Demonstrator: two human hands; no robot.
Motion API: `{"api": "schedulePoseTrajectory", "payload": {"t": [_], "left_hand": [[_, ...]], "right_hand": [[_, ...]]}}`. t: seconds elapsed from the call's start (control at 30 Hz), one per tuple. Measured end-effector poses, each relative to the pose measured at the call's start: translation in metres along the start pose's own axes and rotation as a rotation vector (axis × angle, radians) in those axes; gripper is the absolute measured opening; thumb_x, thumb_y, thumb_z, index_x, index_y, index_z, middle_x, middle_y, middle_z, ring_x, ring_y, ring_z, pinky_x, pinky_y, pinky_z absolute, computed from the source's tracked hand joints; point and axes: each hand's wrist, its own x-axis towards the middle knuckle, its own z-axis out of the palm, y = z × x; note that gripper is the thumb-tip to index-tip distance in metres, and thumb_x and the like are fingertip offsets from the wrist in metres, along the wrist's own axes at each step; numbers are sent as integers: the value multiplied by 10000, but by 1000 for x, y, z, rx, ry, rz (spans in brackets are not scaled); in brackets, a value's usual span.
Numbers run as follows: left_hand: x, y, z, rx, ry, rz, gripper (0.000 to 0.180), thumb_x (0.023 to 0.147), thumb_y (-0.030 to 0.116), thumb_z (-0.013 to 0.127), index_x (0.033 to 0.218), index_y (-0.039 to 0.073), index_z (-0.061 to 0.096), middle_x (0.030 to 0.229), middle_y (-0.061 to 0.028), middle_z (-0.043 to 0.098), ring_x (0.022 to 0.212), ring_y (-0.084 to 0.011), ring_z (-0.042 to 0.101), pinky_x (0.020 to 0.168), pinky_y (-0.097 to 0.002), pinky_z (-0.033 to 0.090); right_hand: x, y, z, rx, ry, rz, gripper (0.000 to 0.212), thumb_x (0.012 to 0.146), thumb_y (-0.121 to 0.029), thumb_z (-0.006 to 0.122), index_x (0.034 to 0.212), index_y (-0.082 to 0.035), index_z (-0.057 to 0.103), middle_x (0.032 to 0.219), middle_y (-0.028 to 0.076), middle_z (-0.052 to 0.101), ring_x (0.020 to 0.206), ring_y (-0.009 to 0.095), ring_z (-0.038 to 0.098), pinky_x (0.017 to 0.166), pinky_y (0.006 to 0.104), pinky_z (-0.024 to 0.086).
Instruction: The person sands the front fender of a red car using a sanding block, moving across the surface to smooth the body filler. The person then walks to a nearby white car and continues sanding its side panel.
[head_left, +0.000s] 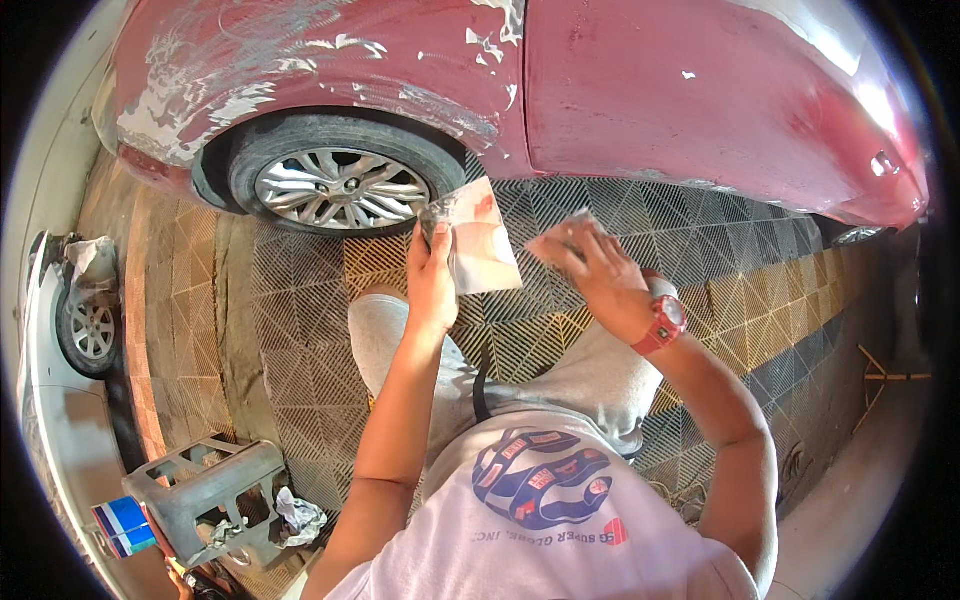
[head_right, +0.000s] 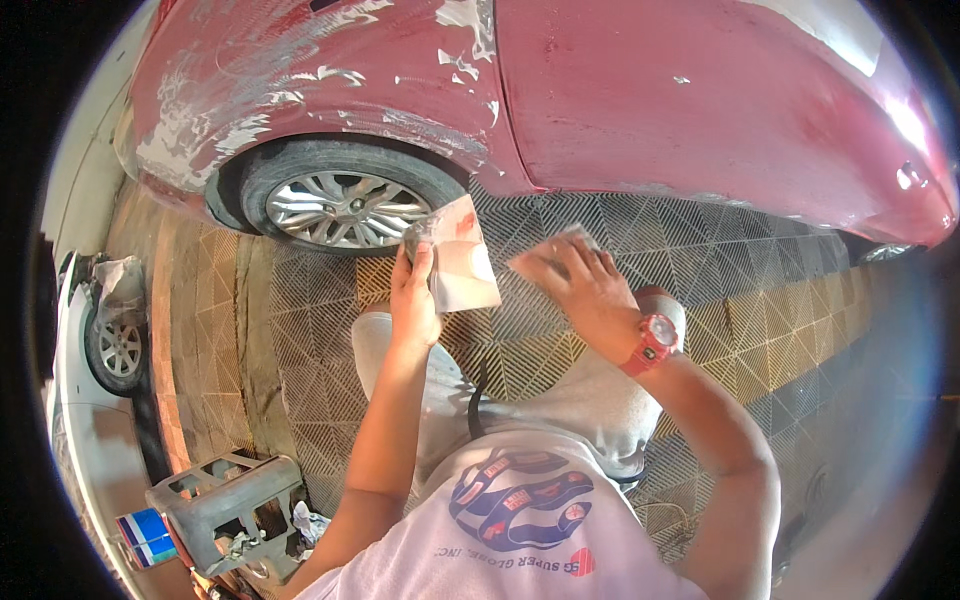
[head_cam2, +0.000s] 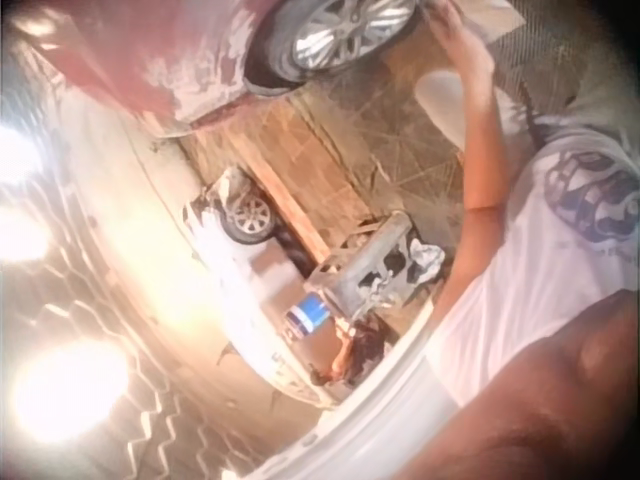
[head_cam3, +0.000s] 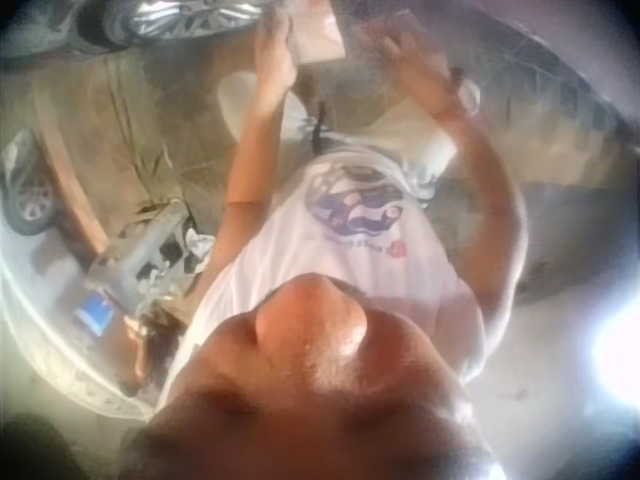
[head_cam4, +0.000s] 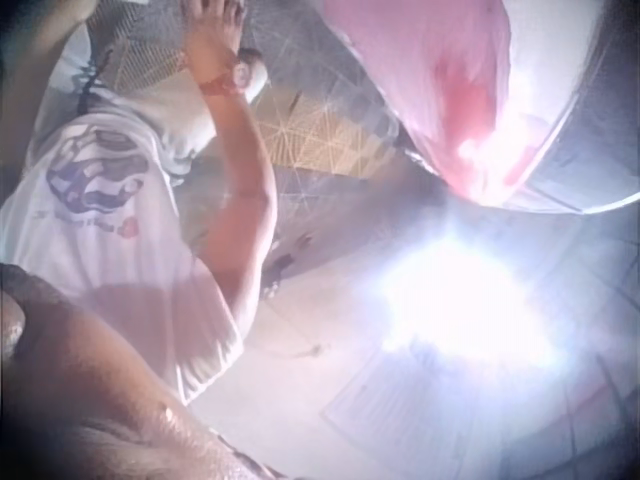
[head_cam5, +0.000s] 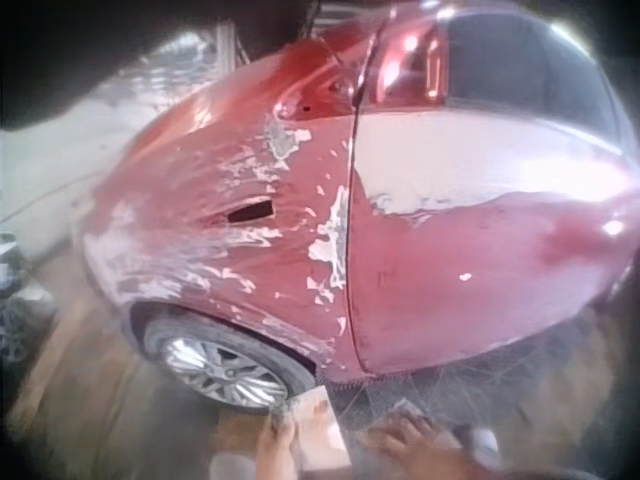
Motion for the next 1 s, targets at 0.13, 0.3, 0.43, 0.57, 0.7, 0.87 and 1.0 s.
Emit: {"api": "schedulePoseTrajectory", "payload": {"t": [0.13,0.3,0.43,0.57,0.7,0.87,1.0], "left_hand": [[0,25,10,663,37,242,431,1135,287,517,1385,-61,565,1190,-260,715,1158,-391,682,1013,-442,498],[2,27,3,731,-37,340,430,1136,246,505,1430,-65,543,1325,-204,672,1198,-304,648,1056,-394,481],[35,-31,-74,-209,153,51,421,1127,198,511,1482,-27,519,1423,-155,635,1273,-295,639,1118,-419,489],[45,-67,-113,-308,120,-406,392,1137,230,479,1438,3,587,1350,-87,693,1272,-238,648,1070,-417,535],[45,-131,-133,-205,503,-664,362,1138,280,484,1443,142,622,1343,1,702,1206,-163,659,927,-330,521],[38,-116,-127,-181,455,-652,340,1139,324,534,1393,125,641,1379,-11,695,1189,-196,666,896,-360,526],[41,-124,-133,-195,399,-622,373,1136,309,543,1431,87,599,1403,-37,680,1221,-216,668,938,-377,541]], "right_hand": [[17,-32,-25,-64,121,158,717,870,11,609,1487,-355,606,1508,107,515,1506,447,405,1193,747,293],[10,-69,30,58,13,18,749,844,22,582,1464,-395,630,1526,62,517,1541,371,374,1180,746,311],[1,-42,36,413,15,55,765,852,68,517,1509,-316,597,1514,60,550,1478,344,481,1187,692,349],[0,18,17,1736,534,675,768,934,54,442,1651,-213,384,1453,26,587,1336,235,564,1069,419,488],[51,39,-42,1240,818,560,804,875,63,520,1618,-235,437,1521,61,530,1389,274,504,1071,482,457],[133,36,-80,-230,846,373,876,786,61,624,1535,-390,568,1559,66,508,1515,324,394,1146,611,312],[178,65,-66,-388,954,314,851,786,46,651,1469,-462,632,1574,32,505,1545,299,369,1157,648,242]]}}
